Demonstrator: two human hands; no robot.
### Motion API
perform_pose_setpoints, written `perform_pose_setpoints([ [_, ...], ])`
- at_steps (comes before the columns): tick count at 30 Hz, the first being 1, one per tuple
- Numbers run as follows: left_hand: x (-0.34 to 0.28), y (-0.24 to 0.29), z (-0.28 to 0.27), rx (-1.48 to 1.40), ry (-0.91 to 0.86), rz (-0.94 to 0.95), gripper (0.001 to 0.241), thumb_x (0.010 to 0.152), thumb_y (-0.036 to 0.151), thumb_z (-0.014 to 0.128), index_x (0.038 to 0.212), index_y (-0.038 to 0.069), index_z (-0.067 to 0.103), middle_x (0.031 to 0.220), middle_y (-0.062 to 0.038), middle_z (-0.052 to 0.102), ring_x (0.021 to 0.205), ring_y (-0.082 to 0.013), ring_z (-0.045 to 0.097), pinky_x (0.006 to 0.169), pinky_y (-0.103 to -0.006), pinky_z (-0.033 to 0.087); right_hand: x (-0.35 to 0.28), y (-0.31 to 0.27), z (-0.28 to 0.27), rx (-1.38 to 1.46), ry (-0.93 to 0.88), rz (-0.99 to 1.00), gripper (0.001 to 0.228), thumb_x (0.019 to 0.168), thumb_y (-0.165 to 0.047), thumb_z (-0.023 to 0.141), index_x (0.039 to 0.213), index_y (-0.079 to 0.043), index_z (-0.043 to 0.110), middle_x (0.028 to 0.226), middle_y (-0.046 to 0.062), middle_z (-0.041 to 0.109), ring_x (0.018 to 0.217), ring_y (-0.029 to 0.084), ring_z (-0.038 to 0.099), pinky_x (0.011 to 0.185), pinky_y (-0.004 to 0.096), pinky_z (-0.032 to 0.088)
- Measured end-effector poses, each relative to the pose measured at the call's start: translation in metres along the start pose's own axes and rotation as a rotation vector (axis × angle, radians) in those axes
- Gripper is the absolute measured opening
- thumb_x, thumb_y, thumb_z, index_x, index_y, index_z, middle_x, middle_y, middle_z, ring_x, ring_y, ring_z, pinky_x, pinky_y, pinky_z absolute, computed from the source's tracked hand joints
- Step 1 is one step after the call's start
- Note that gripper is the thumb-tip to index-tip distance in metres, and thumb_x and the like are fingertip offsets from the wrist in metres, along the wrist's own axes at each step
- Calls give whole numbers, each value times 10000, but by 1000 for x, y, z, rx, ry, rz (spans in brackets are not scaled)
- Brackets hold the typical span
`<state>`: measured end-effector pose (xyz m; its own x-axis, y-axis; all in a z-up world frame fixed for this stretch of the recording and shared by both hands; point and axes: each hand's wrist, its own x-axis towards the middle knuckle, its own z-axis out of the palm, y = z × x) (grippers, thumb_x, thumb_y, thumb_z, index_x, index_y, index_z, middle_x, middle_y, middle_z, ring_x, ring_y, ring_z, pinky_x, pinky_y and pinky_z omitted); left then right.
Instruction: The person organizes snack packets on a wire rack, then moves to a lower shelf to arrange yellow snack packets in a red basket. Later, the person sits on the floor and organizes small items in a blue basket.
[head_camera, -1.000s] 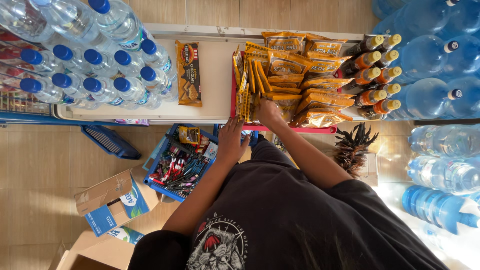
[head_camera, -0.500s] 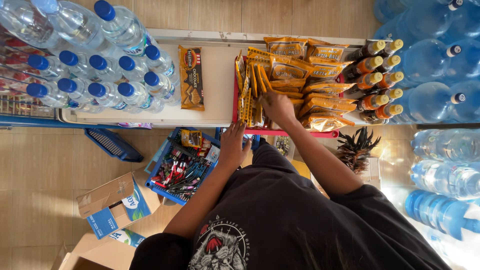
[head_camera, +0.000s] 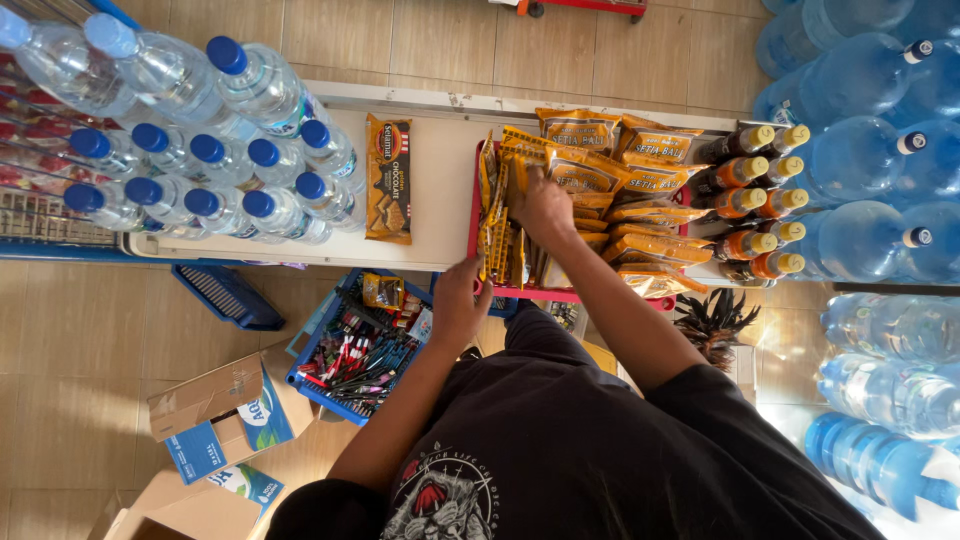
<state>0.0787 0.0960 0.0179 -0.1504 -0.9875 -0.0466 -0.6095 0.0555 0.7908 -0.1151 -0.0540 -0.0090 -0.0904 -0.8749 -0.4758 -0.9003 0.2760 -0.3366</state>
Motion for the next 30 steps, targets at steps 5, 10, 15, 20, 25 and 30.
perform_pose_setpoints([
  [5,62,3,-6,28,248,189,397,955,168,679,1316,18,607,1149,-205,711,1068,-392,673,951,-487,523,-2,-4,-5,-180,114,-264,613,931,-224,654,1420,48,406,1005,293,717,875,422,725,748,478,606],
  [10,135,-2,1,-70,228,64,419,980,231,655,1345,33,600,1189,-208,707,1100,-399,666,938,-482,523,6,-3,-53,-162,84,-251,401,1026,-303,598,1390,-138,571,1095,184,738,945,354,740,820,464,607],
  [15,188,-10,20,-57,137,-234,386,895,306,673,1188,56,654,1075,-165,731,994,-356,702,846,-478,545,54,-17,-74,-286,472,-660,442,848,-225,724,1247,-64,623,1164,163,728,1085,334,684,962,559,465],
  [20,187,-25,38,140,134,-241,211,971,246,637,1021,62,726,985,-168,731,931,-375,696,843,-503,539,99,-6,-52,-478,89,-428,489,825,-241,763,1259,-73,615,1086,154,718,1155,343,640,1065,585,370],
  [25,147,-21,50,-8,248,-159,165,981,174,646,1011,26,714,1022,-170,720,980,-375,683,878,-474,540,133,17,-48,-479,-32,-441,285,911,-323,701,1089,-102,717,1057,141,731,1074,321,683,1053,551,419],
  [30,119,-16,52,-107,401,-4,244,927,104,623,1141,31,716,1160,-159,719,1068,-368,663,923,-443,527,141,20,-51,-359,6,-419,215,934,-273,673,1046,-102,738,1010,144,737,1003,341,695,1075,564,386],
])
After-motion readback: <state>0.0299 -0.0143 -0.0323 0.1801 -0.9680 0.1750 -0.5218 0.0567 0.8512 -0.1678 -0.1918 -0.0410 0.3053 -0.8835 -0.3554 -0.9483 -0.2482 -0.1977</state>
